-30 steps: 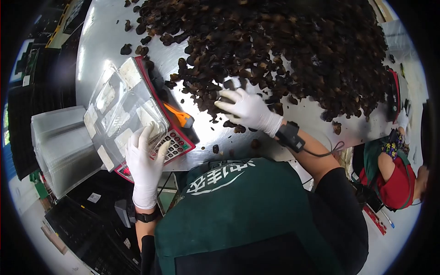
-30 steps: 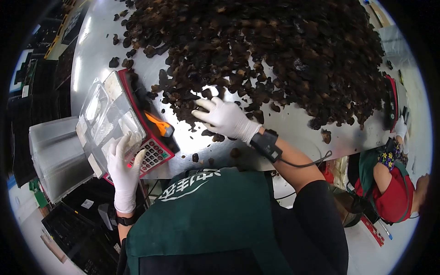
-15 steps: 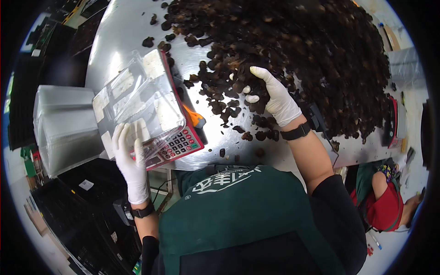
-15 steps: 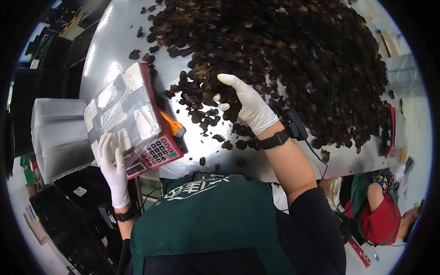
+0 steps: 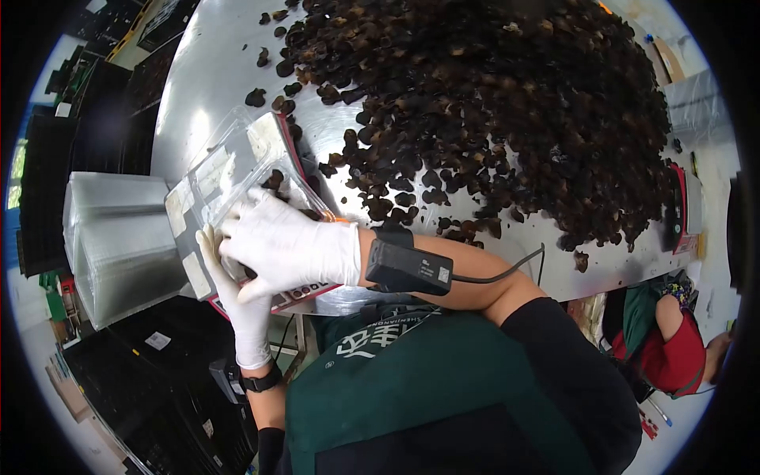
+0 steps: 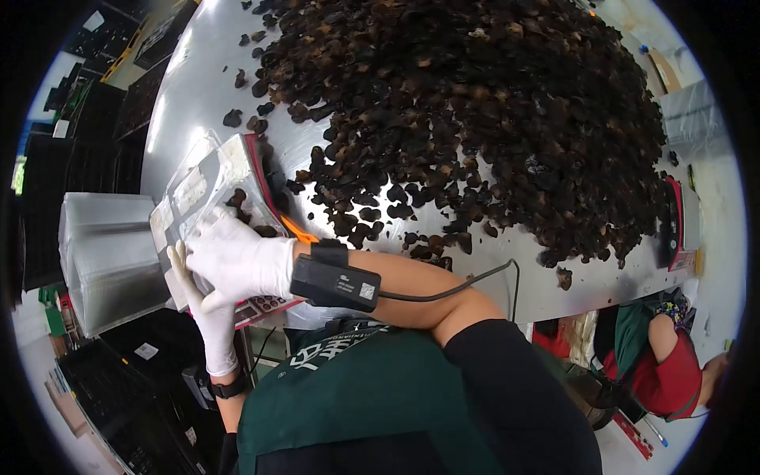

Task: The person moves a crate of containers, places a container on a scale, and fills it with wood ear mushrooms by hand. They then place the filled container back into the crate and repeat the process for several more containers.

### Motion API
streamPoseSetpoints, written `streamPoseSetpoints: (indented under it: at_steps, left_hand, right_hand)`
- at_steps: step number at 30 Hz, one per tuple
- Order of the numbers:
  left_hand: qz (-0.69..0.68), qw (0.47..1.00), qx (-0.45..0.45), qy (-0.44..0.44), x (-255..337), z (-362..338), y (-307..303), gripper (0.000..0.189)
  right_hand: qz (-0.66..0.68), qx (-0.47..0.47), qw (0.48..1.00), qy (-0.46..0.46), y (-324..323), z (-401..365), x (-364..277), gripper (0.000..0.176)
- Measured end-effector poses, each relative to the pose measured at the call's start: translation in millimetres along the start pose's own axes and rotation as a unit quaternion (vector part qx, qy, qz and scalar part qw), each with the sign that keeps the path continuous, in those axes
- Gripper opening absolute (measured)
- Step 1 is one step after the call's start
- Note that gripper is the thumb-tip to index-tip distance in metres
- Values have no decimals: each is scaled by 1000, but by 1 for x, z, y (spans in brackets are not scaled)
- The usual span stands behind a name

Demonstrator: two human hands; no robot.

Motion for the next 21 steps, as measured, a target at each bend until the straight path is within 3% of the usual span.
streamPoseSetpoints:
  at_steps: [2, 4, 6, 8, 10, 14, 17, 21]
  left_hand:
    - [97, 995, -16, 5, -7, 1, -1, 104]
    - [73, 997, -23, 15, 0, 2, -2, 100]
    - [115, 993, -29, 17, 2, 4, -1, 99]
    - [118, 992, -44, 14, 1, 3, -1, 92]
    - [131, 991, -37, 21, 0, 4, 0, 92]
    - [148, 988, -45, 21, 0, 8, 2, 89]
    - [83, 996, -34, -24, 5, 7, 6, 87]
    - [115, 992, -45, -2, 7, 9, 6, 84]
  right_hand:
    - [77, 102, 992, 11, -17, -3, 9, 41]
    - [113, 155, 980, 61, -44, -16, 40, 37]
    - [17, 169, 958, 231, -54, -49, 110, 27]
    - [-177, 175, 912, 325, -70, -95, 164, 23]
    - [-237, 168, 871, 397, -65, -137, 199, 18]
    - [-255, 134, 880, 377, -42, -150, 211, 20]
    - [-258, 114, 888, 363, -37, -146, 211, 18]
    - [-207, 117, 919, 314, -35, -156, 222, 17]
Point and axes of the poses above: each hand's wrist, its own z-axis towards the middle knuckle, its own y-axis out of the palm, x = y × z, the point moved 6 cm from there along z, towards the middle knuckle, and after that the axes turned 2 degrees about x, right-handed, at the moved point
